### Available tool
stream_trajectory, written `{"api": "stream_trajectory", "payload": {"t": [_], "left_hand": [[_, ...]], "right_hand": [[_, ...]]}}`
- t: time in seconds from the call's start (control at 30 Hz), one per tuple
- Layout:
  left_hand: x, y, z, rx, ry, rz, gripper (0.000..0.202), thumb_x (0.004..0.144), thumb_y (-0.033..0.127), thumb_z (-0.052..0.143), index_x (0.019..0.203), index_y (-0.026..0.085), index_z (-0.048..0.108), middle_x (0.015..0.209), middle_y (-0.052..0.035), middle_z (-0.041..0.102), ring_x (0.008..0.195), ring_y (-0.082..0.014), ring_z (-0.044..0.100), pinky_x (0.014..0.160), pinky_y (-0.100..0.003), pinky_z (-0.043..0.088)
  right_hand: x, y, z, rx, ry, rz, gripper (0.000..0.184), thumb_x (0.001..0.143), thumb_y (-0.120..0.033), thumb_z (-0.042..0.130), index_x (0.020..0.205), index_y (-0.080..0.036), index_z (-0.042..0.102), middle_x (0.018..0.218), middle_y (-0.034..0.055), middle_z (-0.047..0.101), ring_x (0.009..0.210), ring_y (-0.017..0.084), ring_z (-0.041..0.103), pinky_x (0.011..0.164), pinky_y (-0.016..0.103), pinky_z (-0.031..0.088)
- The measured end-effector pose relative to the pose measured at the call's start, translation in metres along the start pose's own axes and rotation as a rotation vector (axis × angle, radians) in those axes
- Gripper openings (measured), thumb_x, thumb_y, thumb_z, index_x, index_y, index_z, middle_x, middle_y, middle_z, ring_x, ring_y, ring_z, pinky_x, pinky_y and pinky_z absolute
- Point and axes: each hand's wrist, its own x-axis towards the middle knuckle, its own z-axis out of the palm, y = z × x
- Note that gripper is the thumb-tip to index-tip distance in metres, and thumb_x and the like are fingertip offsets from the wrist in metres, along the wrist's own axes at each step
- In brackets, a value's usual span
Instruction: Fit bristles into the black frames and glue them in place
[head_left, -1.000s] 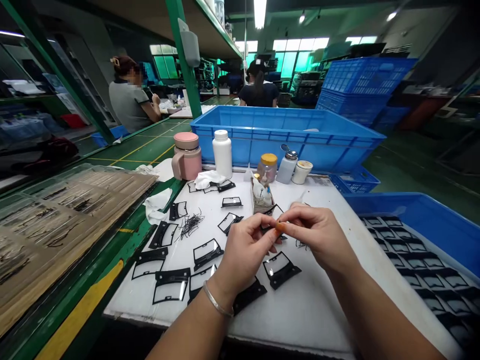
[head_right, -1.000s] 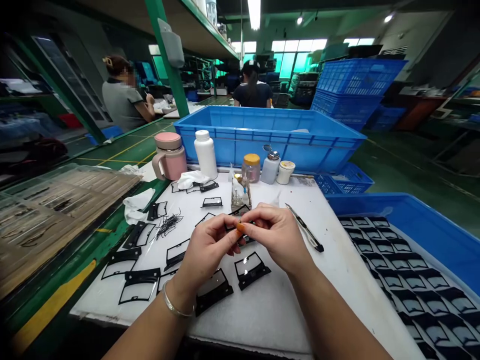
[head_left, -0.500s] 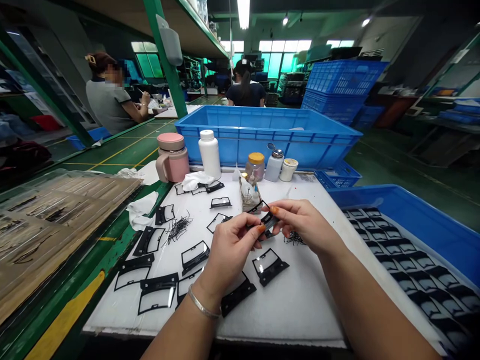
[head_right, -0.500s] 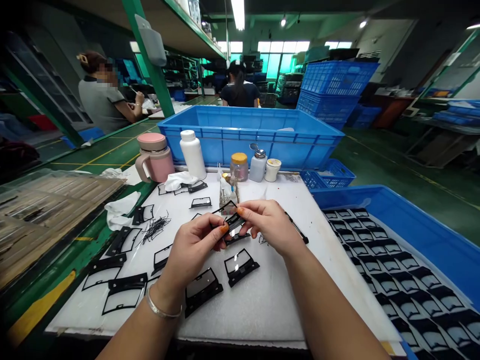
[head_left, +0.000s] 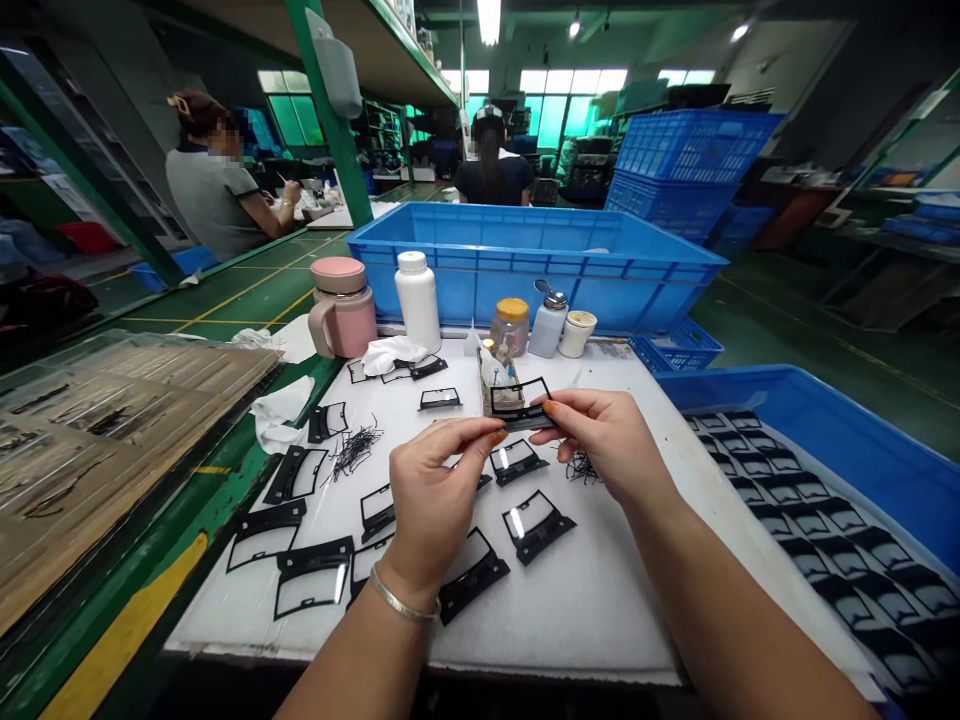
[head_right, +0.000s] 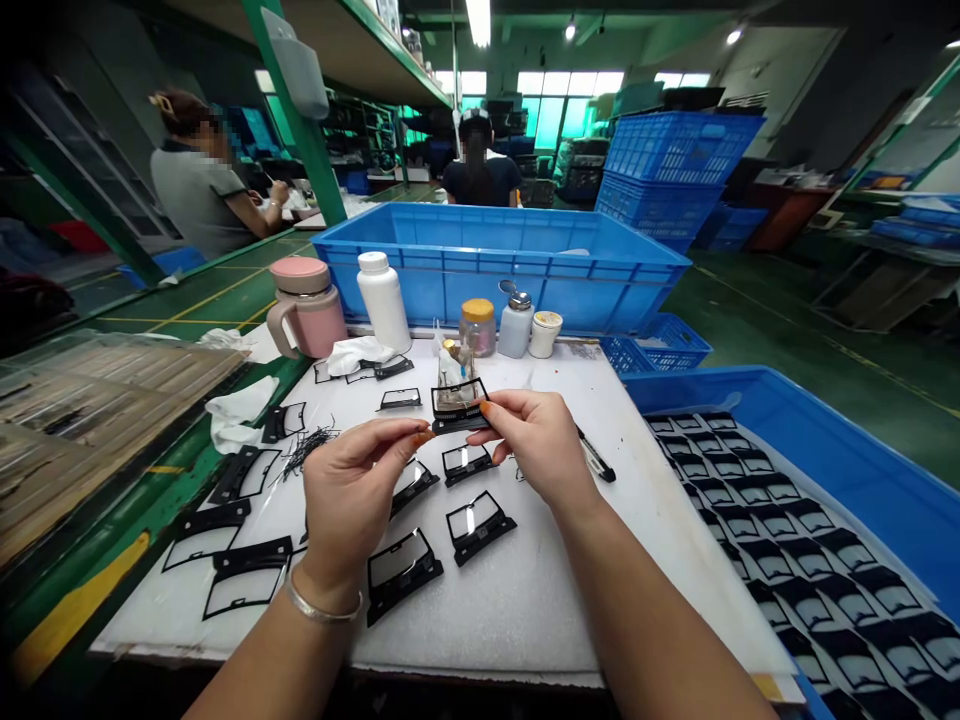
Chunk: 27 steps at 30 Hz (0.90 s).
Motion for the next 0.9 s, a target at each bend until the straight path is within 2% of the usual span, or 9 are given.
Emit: {"api": "stream_trajectory", "payload": {"t": [0.1, 0.23, 0.4, 0.57, 0.7, 0.9], "left_hand": [[-0.001, 0.0, 0.0, -0.011, -0.05, -0.051, 0.008, 0.079, 0.02, 0.071, 0.086, 0.024, 0.074, 0.086, 0.001, 0.074, 0.08, -0.0136, 0.068, 0.076, -0.024, 0.054], [0.002, -0.001, 0.0, -0.019, -0.172, -0.119, 0.009, 0.084, 0.021, 0.064, 0.086, 0.022, 0.073, 0.079, 0.0014, 0.072, 0.074, -0.0123, 0.066, 0.068, -0.022, 0.051], [0.004, -0.002, 0.002, 0.187, -0.298, -0.029, 0.015, 0.091, 0.025, 0.053, 0.087, 0.02, 0.066, 0.079, 0.0005, 0.067, 0.071, -0.0121, 0.06, 0.066, -0.024, 0.044], [0.003, 0.003, 0.005, 0.45, -0.442, 0.066, 0.021, 0.094, 0.022, 0.043, 0.076, 0.018, 0.054, 0.074, 0.0004, 0.058, 0.07, -0.0131, 0.052, 0.064, -0.026, 0.035], [0.001, 0.003, 0.007, 0.584, -0.48, 0.109, 0.024, 0.093, 0.023, 0.042, 0.069, 0.019, 0.046, 0.069, 0.0014, 0.053, 0.067, -0.0128, 0.048, 0.062, -0.027, 0.032], [0.0, -0.001, 0.007, 0.692, -0.461, 0.075, 0.024, 0.089, 0.023, 0.045, 0.066, 0.019, 0.043, 0.067, 0.0019, 0.052, 0.064, -0.0125, 0.047, 0.06, -0.028, 0.029]], "right_hand": [[-0.001, 0.0, 0.004, -0.019, -0.003, -0.006, 0.022, 0.085, -0.031, 0.063, 0.091, -0.012, 0.072, 0.09, 0.0103, 0.072, 0.069, 0.02, 0.071, 0.042, 0.016, 0.047], [-0.001, 0.002, 0.009, -0.04, -0.009, -0.015, 0.022, 0.084, -0.032, 0.063, 0.091, -0.012, 0.072, 0.088, 0.0091, 0.072, 0.069, 0.019, 0.071, 0.043, 0.017, 0.048], [-0.003, 0.004, 0.013, -0.025, -0.018, 0.006, 0.024, 0.082, -0.033, 0.065, 0.09, -0.011, 0.071, 0.084, 0.0091, 0.072, 0.069, 0.02, 0.071, 0.042, 0.018, 0.049], [-0.003, 0.004, 0.017, -0.01, -0.058, 0.034, 0.024, 0.08, -0.033, 0.065, 0.09, -0.012, 0.071, 0.084, 0.0084, 0.072, 0.07, 0.02, 0.07, 0.044, 0.02, 0.049], [-0.002, 0.006, 0.018, -0.035, -0.059, 0.021, 0.023, 0.081, -0.031, 0.063, 0.092, -0.013, 0.073, 0.084, 0.0069, 0.072, 0.069, 0.019, 0.069, 0.045, 0.021, 0.05], [-0.002, 0.007, 0.017, -0.024, -0.067, 0.02, 0.025, 0.084, -0.032, 0.062, 0.095, -0.013, 0.072, 0.089, 0.0074, 0.072, 0.072, 0.02, 0.07, 0.048, 0.022, 0.052]]}}
